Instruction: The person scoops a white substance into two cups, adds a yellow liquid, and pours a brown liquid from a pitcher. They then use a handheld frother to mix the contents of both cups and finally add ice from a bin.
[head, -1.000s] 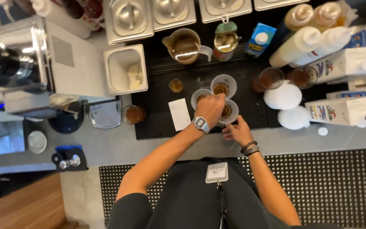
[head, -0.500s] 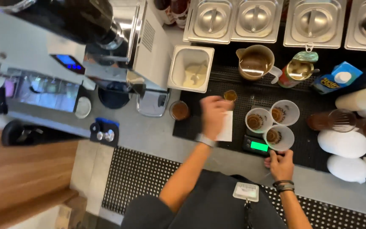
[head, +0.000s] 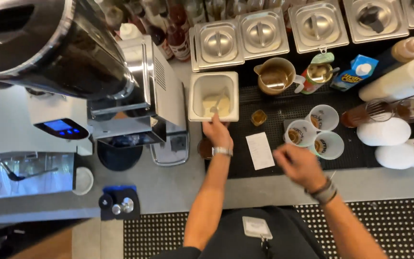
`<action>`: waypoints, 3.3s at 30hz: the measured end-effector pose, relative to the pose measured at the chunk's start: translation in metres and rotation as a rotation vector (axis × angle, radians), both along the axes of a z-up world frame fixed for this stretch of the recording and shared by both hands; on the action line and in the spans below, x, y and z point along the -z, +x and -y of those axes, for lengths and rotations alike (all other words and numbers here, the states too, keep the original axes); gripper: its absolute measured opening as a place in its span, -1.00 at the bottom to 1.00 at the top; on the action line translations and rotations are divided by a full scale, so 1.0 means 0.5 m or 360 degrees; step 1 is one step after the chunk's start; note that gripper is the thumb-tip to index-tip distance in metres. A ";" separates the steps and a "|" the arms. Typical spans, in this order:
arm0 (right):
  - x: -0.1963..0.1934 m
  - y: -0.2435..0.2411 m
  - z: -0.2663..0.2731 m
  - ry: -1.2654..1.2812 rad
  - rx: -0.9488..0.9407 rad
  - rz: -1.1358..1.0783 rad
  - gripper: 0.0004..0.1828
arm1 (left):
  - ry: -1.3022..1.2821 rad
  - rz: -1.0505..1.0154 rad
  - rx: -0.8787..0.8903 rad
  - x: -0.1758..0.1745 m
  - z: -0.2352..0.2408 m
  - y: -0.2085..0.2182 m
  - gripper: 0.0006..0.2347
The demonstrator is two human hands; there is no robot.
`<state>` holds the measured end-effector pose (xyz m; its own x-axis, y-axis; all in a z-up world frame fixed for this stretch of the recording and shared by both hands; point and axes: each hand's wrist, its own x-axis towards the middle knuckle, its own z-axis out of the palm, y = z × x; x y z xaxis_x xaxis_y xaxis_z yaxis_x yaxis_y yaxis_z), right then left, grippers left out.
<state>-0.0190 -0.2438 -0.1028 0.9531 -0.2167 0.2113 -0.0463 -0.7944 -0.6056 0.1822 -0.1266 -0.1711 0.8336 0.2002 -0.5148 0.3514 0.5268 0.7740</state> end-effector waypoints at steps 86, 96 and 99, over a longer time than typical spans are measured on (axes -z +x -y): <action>-0.046 -0.102 0.151 -0.0620 -0.0035 0.0860 -0.85 | 0.1582 0.1259 0.0640 -0.154 -0.033 -0.444 -0.91; -0.001 0.019 0.100 0.0020 -0.0345 -0.0032 -0.76 | 0.1581 0.1693 0.0642 -0.193 0.043 -0.458 -0.96; 0.048 0.007 0.127 0.0454 -0.0168 -0.0254 -0.64 | 0.1556 0.1761 0.0680 -0.189 0.065 -0.454 -0.97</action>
